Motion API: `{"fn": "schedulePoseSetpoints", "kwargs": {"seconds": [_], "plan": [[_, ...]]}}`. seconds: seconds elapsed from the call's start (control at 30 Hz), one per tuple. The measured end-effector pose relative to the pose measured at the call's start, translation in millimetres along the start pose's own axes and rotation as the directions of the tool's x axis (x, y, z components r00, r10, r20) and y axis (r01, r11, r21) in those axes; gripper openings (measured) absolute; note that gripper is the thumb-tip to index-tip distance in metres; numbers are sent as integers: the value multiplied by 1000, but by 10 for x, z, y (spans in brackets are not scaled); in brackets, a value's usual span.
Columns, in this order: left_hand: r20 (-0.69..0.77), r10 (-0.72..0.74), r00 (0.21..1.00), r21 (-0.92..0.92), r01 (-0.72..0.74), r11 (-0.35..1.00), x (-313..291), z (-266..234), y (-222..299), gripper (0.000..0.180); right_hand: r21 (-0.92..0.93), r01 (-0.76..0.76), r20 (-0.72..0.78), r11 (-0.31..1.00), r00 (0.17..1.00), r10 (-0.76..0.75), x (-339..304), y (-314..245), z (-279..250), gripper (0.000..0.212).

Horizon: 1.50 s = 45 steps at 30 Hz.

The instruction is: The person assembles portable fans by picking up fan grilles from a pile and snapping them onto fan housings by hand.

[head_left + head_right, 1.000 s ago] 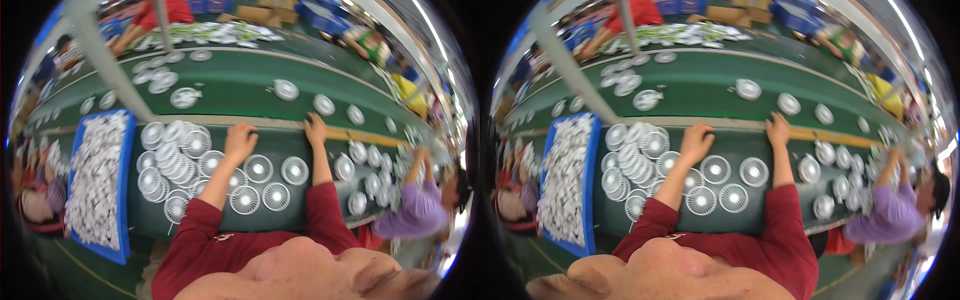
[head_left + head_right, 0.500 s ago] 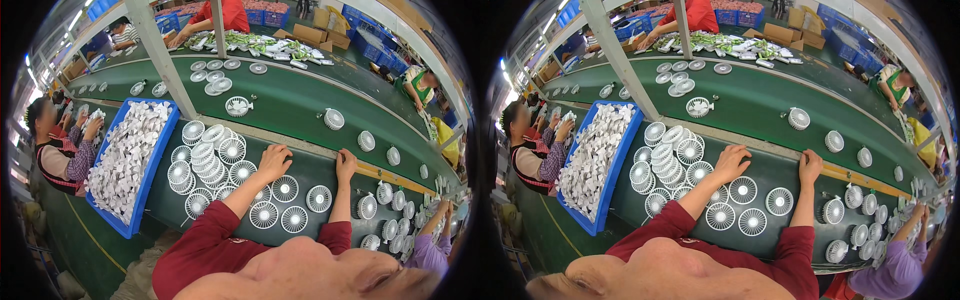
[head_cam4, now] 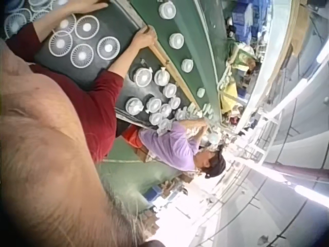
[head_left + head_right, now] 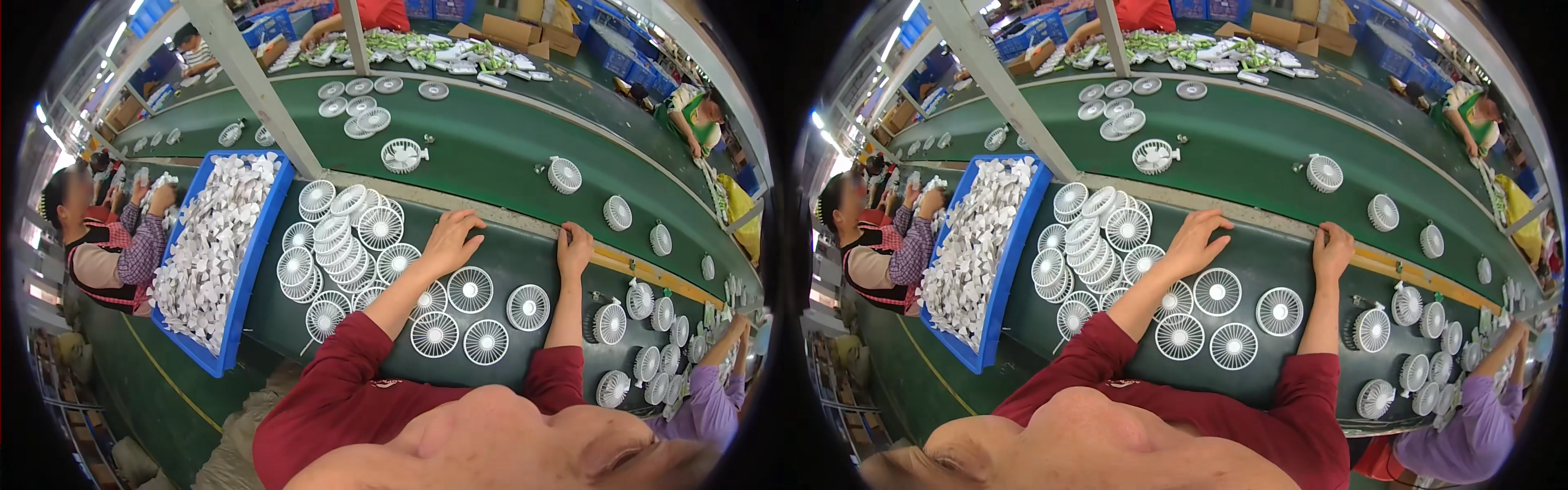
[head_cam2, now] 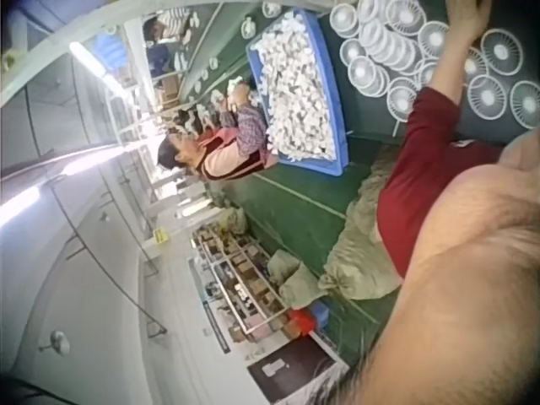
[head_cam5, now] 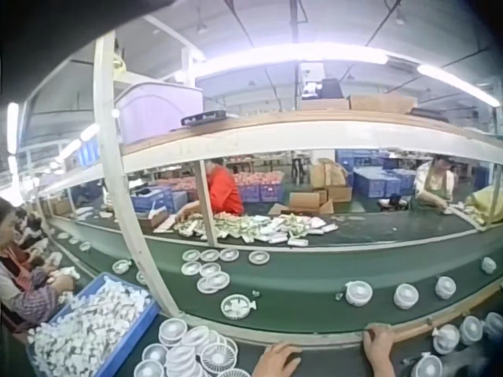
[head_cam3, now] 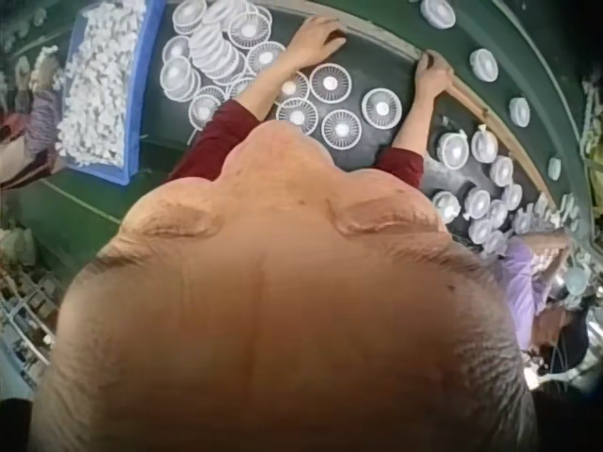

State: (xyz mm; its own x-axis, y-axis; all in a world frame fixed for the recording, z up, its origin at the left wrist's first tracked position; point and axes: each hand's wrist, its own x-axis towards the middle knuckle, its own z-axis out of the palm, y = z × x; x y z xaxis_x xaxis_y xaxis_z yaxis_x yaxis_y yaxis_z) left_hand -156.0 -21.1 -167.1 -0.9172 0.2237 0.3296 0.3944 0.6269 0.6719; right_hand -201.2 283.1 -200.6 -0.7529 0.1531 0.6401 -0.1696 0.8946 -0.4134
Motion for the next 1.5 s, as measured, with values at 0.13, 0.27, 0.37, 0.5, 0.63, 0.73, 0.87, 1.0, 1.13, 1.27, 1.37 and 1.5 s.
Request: {"fn": "schedulePoseSetpoints", "kwargs": {"seconds": [0.13,0.27,0.37,0.5,0.63,0.73,0.87,1.0,1.13,1.27,1.37,1.5], "plan": [[-49,55,997,0,-55,998,167,-116,82,29,-4,-24,15,1000,1000,24,-27,37,-7,11],[-90,91,992,183,-74,980,623,-302,75,35,-39,-52,15,998,998,53,-30,90,-32,11],[-134,49,990,318,-4,948,1066,-475,-350,40,-57,-27,16,998,999,28,7,50,-15,10],[-221,-157,962,518,253,817,1514,-521,-841,46,-3,-54,13,999,998,54,26,110,-4,10],[-26,-389,921,592,328,736,1707,-486,-1132,39,-22,-46,15,999,999,46,21,117,-54,9],[-57,-267,962,611,245,752,1491,-800,-1643,19,51,-16,47,999,999,14,31,-172,118,9],[-14,-301,954,432,277,858,1351,-655,-1261,20,-30,-13,5,999,1000,13,-66,102,64,8],[-207,-195,959,71,214,974,861,-953,-1059,24,-61,26,14,998,1000,-25,-27,130,38,8],[-194,-463,865,-888,46,458,379,-1266,-878,33,-48,22,75,999,997,-19,103,115,121,18],[-40,-536,843,-938,-216,-269,60,-1436,-718,38,77,261,167,962,948,-270,652,-529,665,34],[15,-504,863,-836,-266,-480,-38,-1417,-787,48,171,311,259,935,901,-347,1145,-1254,1303,41],[-21,-461,887,-809,-286,-514,-103,-1415,-799,59,151,315,429,937,833,-349,1709,-1746,2268,59]]}}
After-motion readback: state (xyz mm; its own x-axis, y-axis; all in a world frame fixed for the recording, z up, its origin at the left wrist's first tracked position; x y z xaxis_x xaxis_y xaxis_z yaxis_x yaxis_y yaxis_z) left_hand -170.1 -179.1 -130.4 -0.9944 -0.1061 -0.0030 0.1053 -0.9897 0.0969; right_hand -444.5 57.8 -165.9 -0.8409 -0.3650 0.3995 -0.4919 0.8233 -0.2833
